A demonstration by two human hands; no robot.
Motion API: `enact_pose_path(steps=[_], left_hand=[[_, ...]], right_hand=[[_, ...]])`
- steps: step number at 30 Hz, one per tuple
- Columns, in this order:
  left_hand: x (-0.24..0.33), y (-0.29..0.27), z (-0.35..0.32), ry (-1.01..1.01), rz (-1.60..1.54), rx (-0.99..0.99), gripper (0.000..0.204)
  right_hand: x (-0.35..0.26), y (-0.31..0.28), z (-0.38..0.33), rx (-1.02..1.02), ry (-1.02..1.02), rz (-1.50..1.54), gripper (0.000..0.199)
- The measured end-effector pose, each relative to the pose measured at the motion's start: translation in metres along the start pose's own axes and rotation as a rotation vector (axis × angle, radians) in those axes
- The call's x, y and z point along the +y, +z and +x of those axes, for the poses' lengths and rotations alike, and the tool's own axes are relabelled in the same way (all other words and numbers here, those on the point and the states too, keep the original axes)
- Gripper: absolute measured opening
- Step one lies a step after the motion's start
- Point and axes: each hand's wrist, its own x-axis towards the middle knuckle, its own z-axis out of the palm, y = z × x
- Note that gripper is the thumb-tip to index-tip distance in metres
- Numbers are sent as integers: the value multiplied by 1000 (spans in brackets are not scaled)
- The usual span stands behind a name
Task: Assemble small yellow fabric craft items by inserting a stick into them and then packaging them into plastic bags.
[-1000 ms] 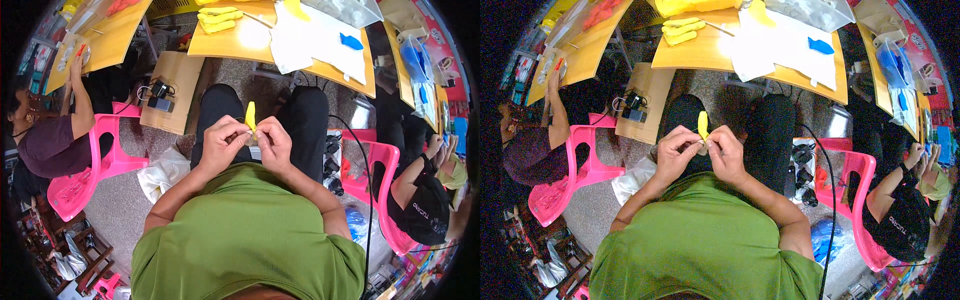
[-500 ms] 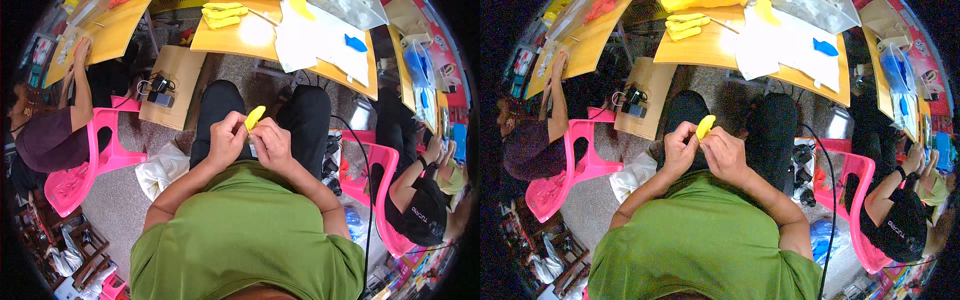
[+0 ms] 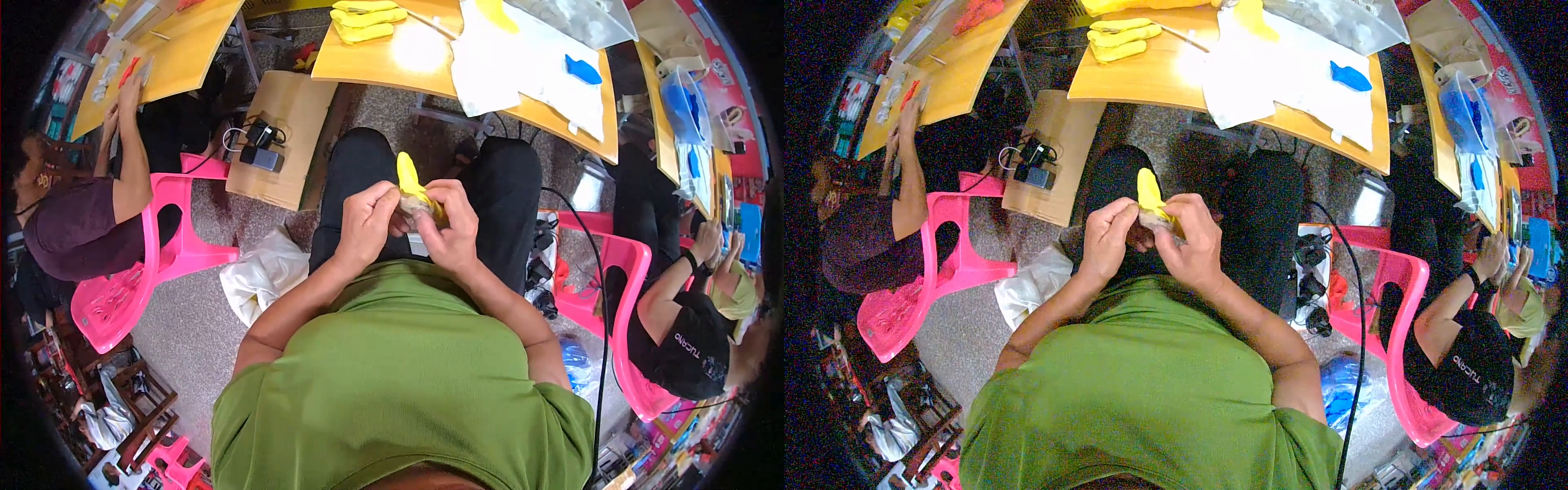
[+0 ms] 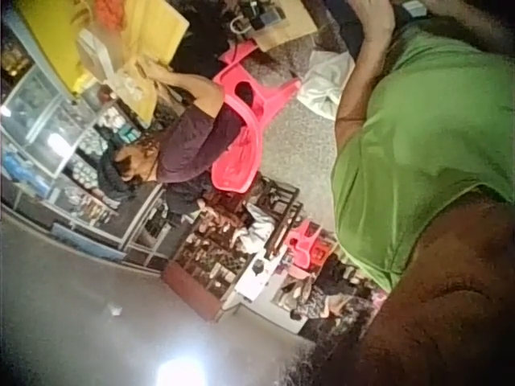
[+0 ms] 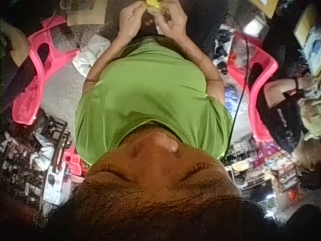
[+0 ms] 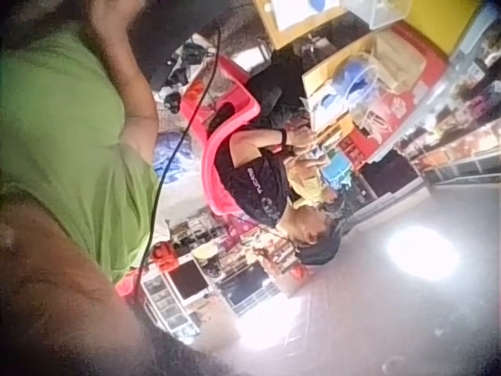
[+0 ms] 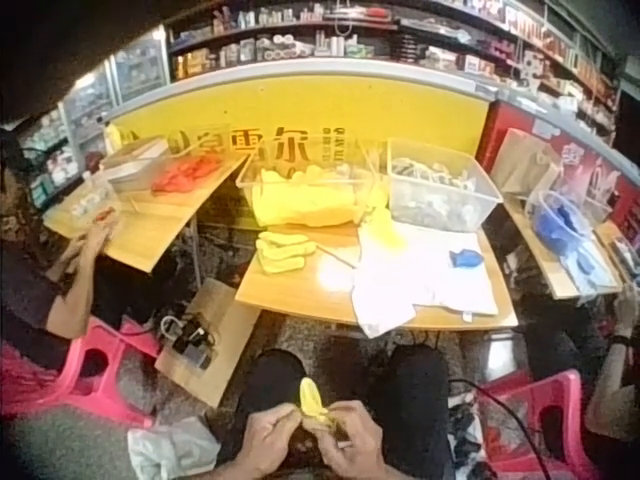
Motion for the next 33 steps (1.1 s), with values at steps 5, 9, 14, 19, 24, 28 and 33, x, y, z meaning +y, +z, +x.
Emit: enact_pose_path(steps=[5,9,14,19,24,28,33], left_hand=[[-7,-1,-1,29,-83,-1,18],[-11,5,-2,158,44,36,12],[-9,3,1,235,251,46,12],[-15,0,-2,205,159,-57,12],[-25,4,-4,422,329,-87,12],[-40,5,-1,343,341,-122,15],[-47,10,1,195,-209,77,29]], right_hand=[[4,-2,-5,-21,487,422,12],[4,3,-7,-2,598,562,13],[-7,-1,-3,-34,595,627,14],[4,-1,-7,-30,670,585,11],[15,1,-12,-60,746,460,10],[28,5,-17,-54,647,273,10],[24,2,-16,-43,731,499,7]])
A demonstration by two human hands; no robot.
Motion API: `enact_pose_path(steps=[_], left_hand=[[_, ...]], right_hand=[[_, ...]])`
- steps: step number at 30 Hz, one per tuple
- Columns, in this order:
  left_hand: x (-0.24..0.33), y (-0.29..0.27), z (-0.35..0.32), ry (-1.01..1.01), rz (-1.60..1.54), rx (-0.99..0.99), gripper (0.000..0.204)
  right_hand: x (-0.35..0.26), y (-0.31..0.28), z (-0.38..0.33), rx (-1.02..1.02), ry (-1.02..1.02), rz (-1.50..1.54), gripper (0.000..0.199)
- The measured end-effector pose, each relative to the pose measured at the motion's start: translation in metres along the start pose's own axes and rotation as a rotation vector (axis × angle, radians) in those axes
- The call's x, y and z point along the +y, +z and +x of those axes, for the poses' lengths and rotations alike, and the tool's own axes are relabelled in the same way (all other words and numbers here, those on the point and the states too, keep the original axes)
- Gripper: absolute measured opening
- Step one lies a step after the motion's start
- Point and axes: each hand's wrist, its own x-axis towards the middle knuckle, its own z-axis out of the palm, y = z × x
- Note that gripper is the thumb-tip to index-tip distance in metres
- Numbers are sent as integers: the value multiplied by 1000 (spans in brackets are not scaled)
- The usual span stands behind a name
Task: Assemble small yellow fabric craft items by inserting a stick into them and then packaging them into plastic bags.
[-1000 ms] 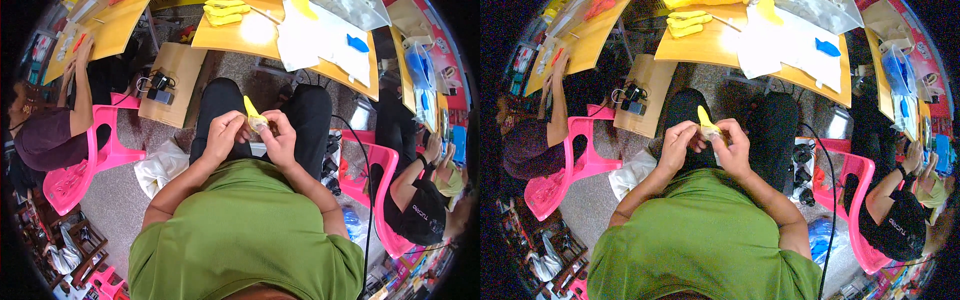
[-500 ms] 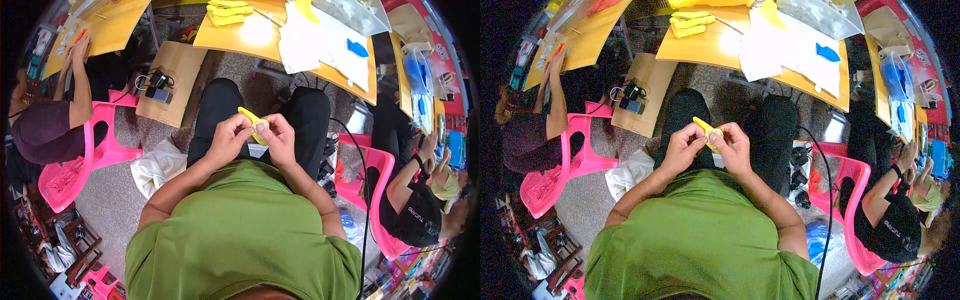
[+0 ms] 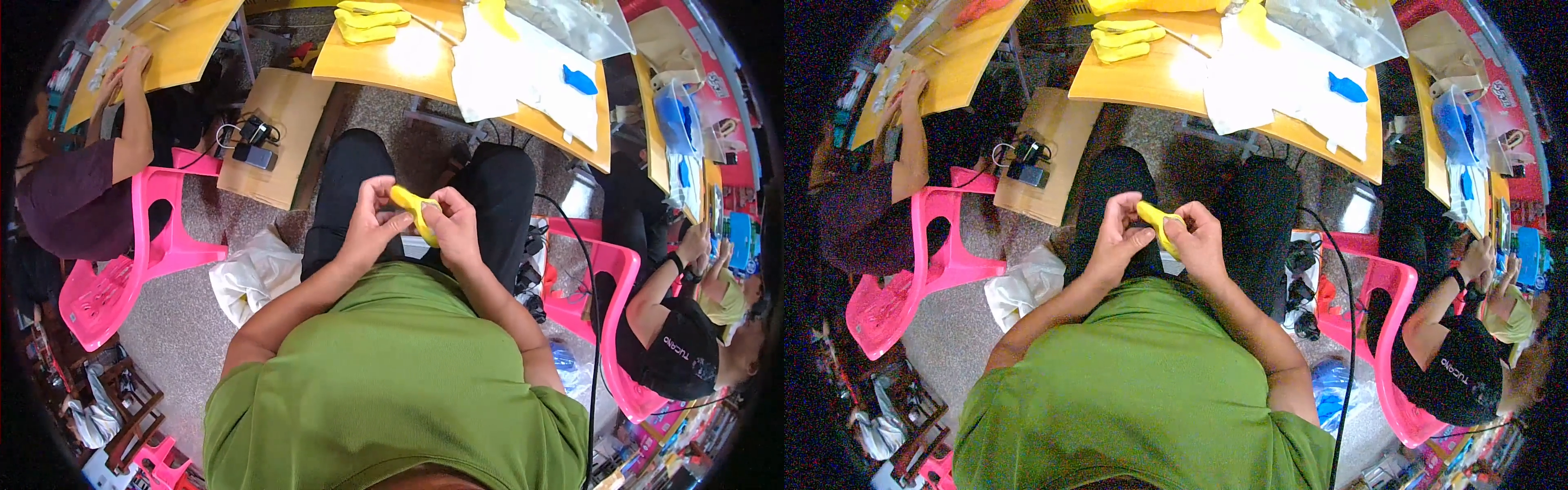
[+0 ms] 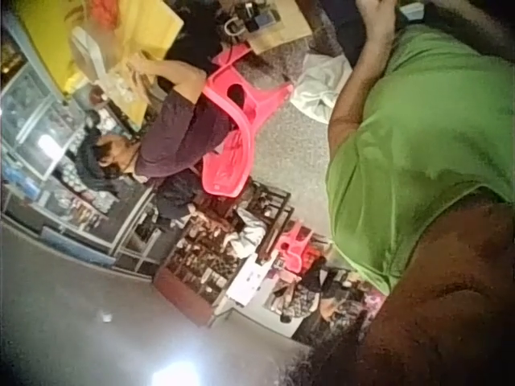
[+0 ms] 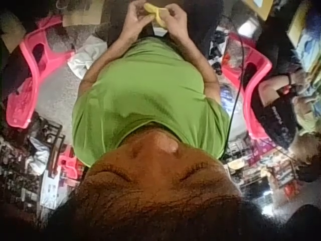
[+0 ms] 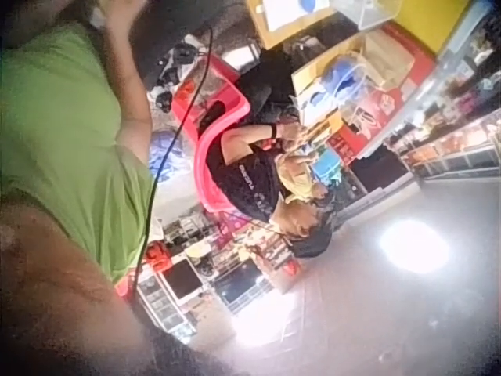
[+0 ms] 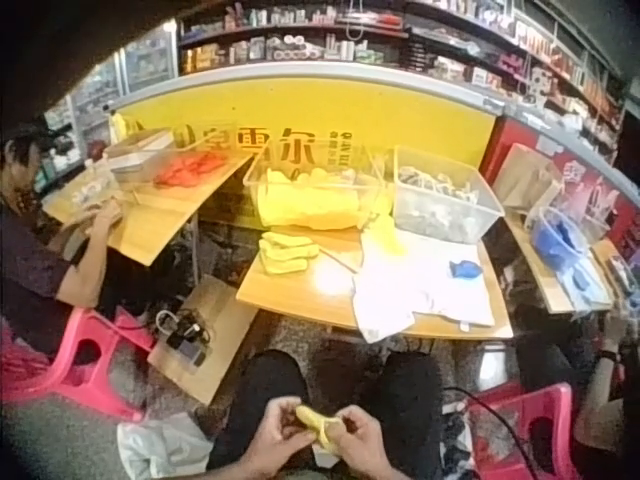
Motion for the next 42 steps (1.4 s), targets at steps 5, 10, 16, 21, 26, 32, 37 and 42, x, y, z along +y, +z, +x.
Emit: enact_pose_path(steps=[5,10,16,21,26,32,37,42], left_hand=[[14,-14,9,-205,-120,-237,36],[15,-12,10,-115,-22,-247,22],[20,-14,13,235,361,-355,24],[18,-25,13,133,445,-308,25],[17,-21,10,226,292,-247,12],[16,-22,9,-127,-171,-239,18],[34,-25,8,-154,-224,-343,57],[5,-48,9,-77,651,-337,86]], right_hand=[[-23,-2,-5,-188,223,248,13],[-11,-13,-3,-239,267,284,11],[8,-19,2,-308,289,285,15],[-10,-12,-7,-347,396,316,24],[-29,-8,-15,-321,228,191,32],[-26,-14,-17,-277,138,-116,35],[-77,-15,-28,-220,-552,-327,31],[-62,-21,-24,-180,-602,-667,25]])
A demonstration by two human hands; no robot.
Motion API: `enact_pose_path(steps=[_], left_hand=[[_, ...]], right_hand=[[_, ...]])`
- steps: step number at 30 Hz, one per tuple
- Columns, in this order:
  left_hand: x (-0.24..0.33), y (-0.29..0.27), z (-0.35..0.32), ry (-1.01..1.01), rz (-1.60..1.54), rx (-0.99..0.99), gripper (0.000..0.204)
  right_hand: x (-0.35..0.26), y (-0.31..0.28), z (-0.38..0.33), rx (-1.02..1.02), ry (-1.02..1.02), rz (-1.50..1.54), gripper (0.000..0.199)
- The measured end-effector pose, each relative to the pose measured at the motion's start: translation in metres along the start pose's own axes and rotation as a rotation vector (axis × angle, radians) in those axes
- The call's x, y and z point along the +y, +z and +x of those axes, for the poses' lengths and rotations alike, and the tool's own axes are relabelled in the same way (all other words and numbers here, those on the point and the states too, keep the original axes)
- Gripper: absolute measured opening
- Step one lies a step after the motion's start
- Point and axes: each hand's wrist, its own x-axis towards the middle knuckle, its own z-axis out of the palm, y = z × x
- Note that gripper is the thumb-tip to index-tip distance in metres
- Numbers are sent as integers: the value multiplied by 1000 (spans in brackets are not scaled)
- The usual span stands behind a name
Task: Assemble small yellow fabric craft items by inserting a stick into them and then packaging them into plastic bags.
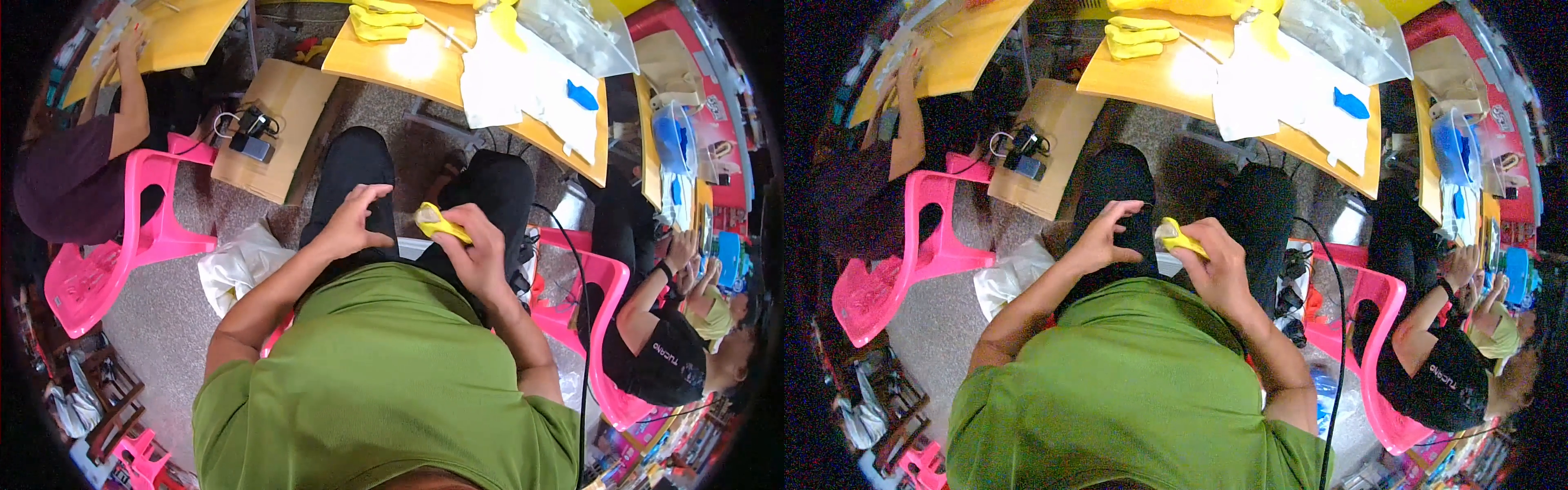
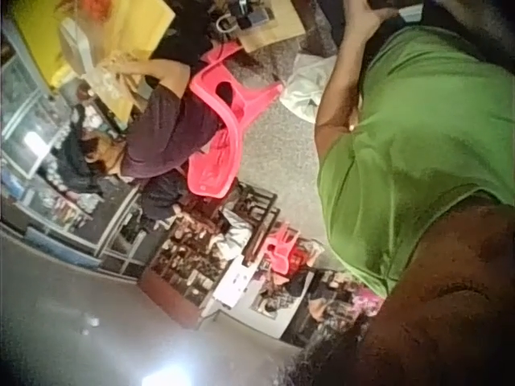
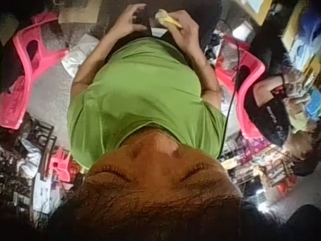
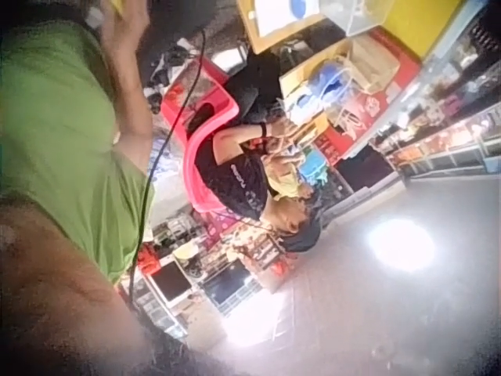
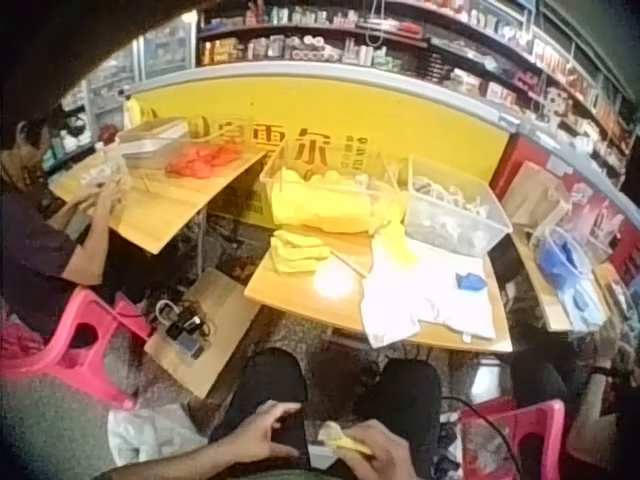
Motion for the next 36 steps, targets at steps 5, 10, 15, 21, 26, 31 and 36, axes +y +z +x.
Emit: enact_pose_path(steps=[5,10,15,21,26,31,36], left_hand=[[-9,-4,4,54,-48,46,81],[-4,-4,3,37,-47,29,79],[25,1,3,274,-134,-82,80],[39,12,5,187,-417,-164,51],[48,4,0,285,-222,-63,22],[59,4,-8,56,-515,-222,23],[54,8,-13,103,-444,-221,22]], right_hand=[[14,0,5,-100,21,-101,24],[8,-5,1,-76,76,44,19],[5,-4,-6,-91,376,466,17],[6,0,-8,-59,454,718,23],[-7,-8,2,-120,189,309,45],[2,-9,4,-206,-102,140,41],[-4,-12,1,-315,-24,160,24]])
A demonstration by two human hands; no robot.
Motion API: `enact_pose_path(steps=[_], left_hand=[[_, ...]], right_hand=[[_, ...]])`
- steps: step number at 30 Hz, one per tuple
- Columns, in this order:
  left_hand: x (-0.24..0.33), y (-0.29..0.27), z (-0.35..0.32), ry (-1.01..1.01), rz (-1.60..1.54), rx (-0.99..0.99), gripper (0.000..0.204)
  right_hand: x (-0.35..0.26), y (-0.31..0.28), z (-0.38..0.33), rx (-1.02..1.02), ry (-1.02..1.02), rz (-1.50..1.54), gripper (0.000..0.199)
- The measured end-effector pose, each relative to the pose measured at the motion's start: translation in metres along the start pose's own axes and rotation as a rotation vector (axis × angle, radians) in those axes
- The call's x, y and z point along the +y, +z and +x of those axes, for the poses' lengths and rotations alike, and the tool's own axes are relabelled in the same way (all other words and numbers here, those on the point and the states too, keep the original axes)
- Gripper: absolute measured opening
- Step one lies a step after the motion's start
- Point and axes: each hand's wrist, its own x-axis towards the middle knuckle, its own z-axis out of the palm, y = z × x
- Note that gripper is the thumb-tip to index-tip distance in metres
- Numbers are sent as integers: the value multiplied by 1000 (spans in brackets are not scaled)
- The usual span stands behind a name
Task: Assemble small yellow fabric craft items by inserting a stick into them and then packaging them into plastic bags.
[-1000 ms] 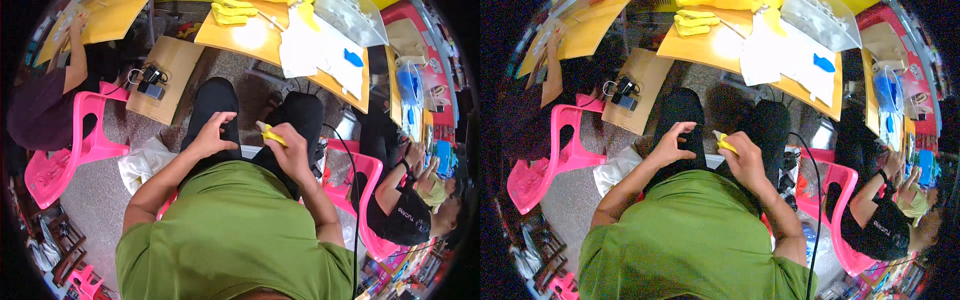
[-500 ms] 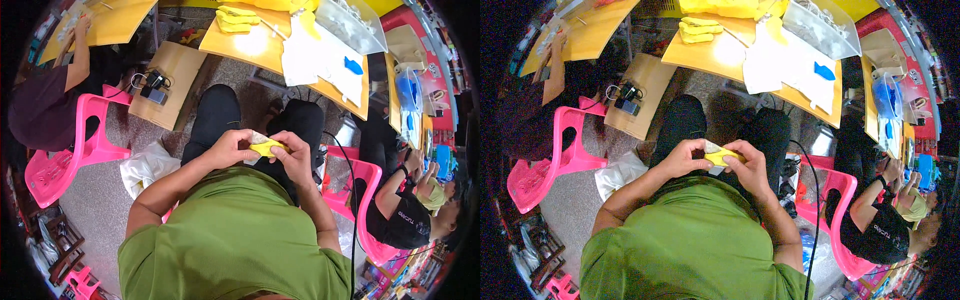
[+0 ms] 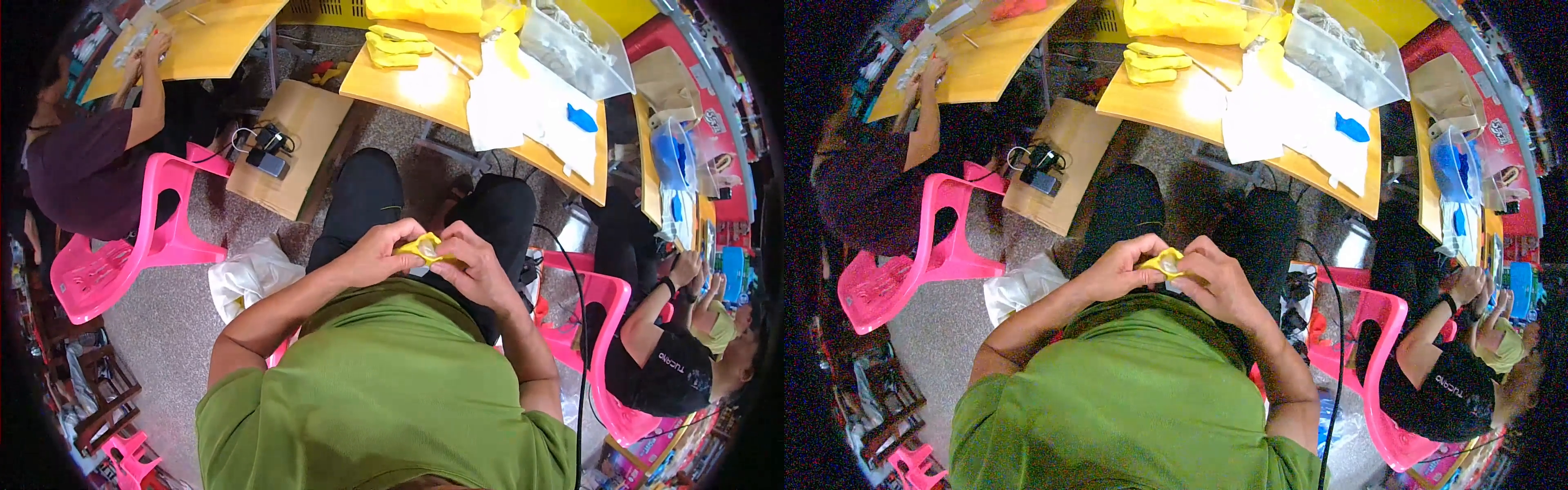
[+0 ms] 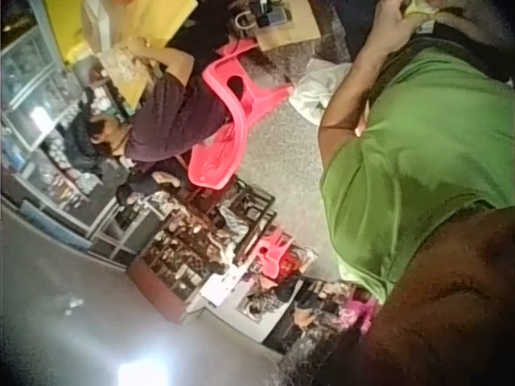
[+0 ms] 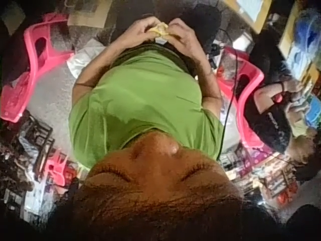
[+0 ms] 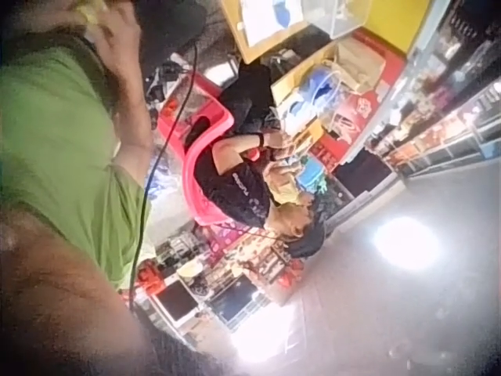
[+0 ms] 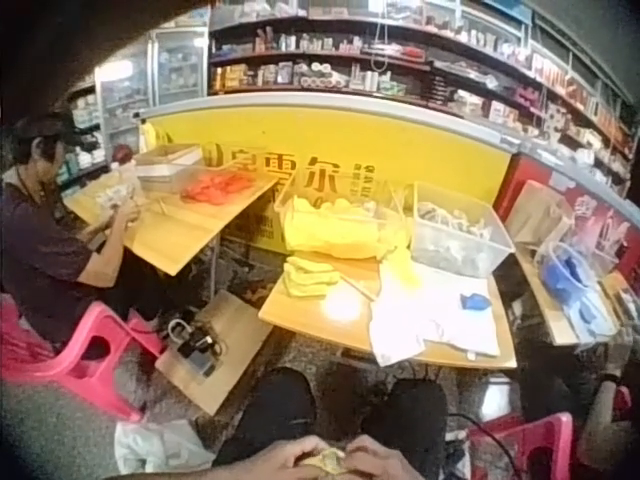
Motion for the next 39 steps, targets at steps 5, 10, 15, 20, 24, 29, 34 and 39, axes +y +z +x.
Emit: enact_pose_path(steps=[5,10,15,20,24,29,34,39], left_hand=[[13,1,-1,121,10,79,28],[33,1,-6,238,205,96,21],[37,0,-10,206,267,25,20],[46,-3,-9,219,551,-87,20],[38,-10,-5,326,542,-95,27],[38,-13,0,337,516,-116,30],[40,-9,2,246,532,-74,28],[48,-4,2,289,586,-102,27]], right_hand=[[2,2,-1,-29,36,-47,21],[0,3,-1,173,-52,108,17],[-6,9,-2,317,-146,20,15],[-14,14,-3,331,-258,-110,15],[-14,22,0,319,-233,-34,15],[-13,25,0,324,-130,13,17],[-16,19,6,320,-78,7,18],[-17,11,7,228,-66,148,19]])
